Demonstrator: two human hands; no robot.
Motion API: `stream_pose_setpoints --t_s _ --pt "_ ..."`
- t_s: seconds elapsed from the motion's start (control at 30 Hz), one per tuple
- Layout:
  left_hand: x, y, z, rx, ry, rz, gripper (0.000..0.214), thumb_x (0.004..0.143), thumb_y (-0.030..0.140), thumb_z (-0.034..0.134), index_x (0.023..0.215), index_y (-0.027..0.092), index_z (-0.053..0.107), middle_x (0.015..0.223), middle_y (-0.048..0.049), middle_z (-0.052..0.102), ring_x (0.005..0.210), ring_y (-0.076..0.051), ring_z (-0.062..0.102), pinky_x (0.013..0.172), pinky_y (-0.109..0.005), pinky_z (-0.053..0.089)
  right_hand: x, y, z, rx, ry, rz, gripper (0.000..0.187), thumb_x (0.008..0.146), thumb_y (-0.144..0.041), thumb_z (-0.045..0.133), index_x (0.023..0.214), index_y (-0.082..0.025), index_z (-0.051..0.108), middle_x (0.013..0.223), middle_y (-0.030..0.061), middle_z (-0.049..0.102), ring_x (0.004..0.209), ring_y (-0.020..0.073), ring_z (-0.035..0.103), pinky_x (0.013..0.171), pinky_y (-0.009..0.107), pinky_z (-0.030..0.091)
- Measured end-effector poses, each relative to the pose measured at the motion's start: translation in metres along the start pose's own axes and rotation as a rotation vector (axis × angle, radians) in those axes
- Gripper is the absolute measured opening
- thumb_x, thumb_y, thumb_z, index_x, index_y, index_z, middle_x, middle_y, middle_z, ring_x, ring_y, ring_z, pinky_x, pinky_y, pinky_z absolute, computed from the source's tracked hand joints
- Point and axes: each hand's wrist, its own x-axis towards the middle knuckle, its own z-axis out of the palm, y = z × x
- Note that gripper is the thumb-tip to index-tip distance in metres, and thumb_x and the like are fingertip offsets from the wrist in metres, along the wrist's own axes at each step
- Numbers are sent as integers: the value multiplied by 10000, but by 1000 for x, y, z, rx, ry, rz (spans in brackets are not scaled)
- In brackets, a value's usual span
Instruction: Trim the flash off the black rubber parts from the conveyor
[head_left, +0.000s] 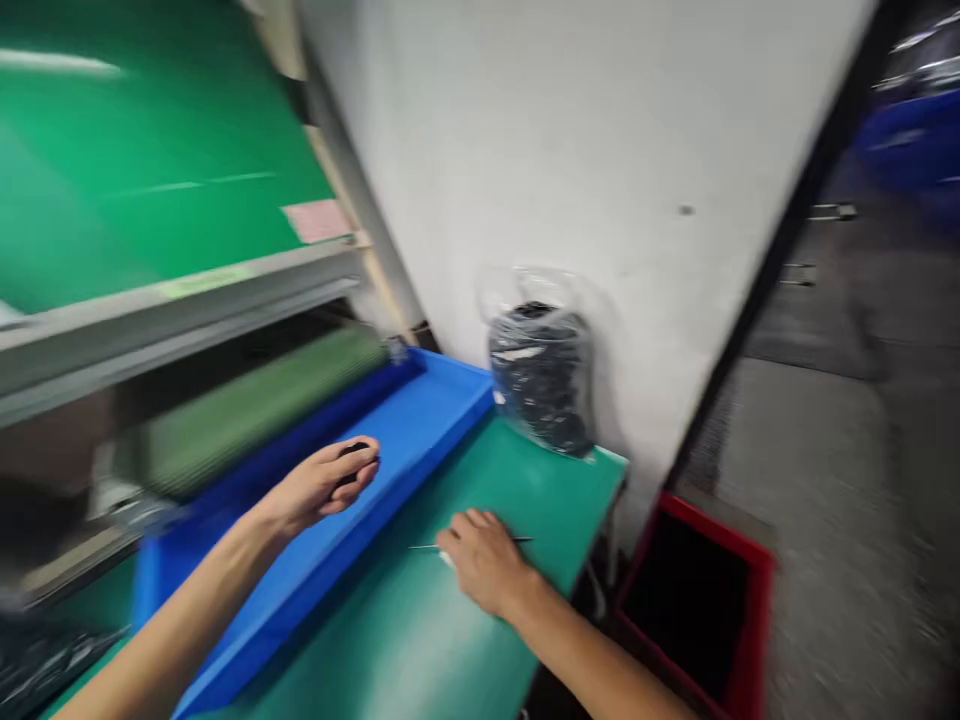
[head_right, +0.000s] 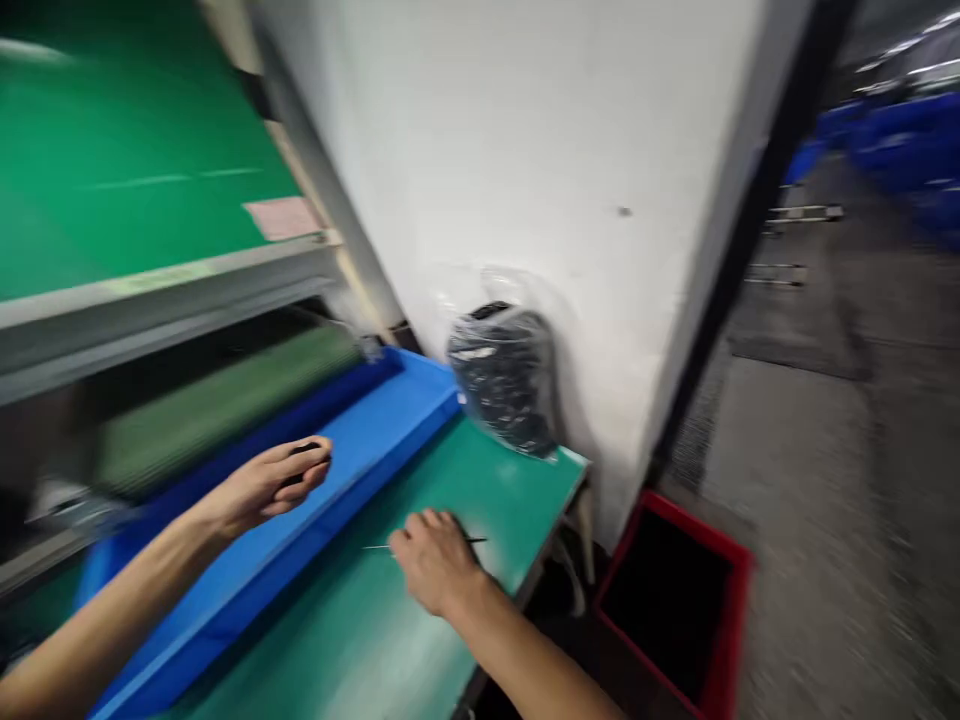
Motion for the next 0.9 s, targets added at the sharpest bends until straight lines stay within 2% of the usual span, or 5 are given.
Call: stream_pose_setpoints --t_s 0.17,0.3,0.4,0.6,0.9 --pt "2 44 137 -190 -260 -64 329 675 395 764 817 197 543 585 51 446 376 -12 232 297 -129 114 7 16 12 -15 -1 -44 161 897 -227 450 987 -201 581 952 36 636 894 208 573 717 333 475" --pt "12 44 256 -352 -546 -96 274 715 350 715 781 158 531 629 11 517 404 -24 349 298 -123 131 -2 14 20 -29 7 -47 179 887 -220 467 1022 -179 576 1076 29 641 1024 213 564 833 358 472" --pt "26 34 313 -415 -670 -156 250 742 324 690 794 138 531 691 -26 572 449 -41 430 307 -122 147 -4 11 27 -44 21 -6 190 897 -326 451 951 -190 573 1000 -13 628 942 193 581 732 329 471" --pt "37 17 365 -407 -803 -197 227 780 297 684 842 127 547 800 -81 652 552 -77 552 347 -132 222 13 20 44 -26 -70 -22 241 786 -389 475 916 -202 555 920 -9 605 865 189 576 590 267 393" --pt "37 8 386 -363 -866 -219 236 769 273 693 918 118 596 926 -131 677 672 -112 614 378 -143 220 19 18 16 8 -247 -11 298 752 -425 540 981 -236 562 968 -3 584 899 174 526 627 238 344"
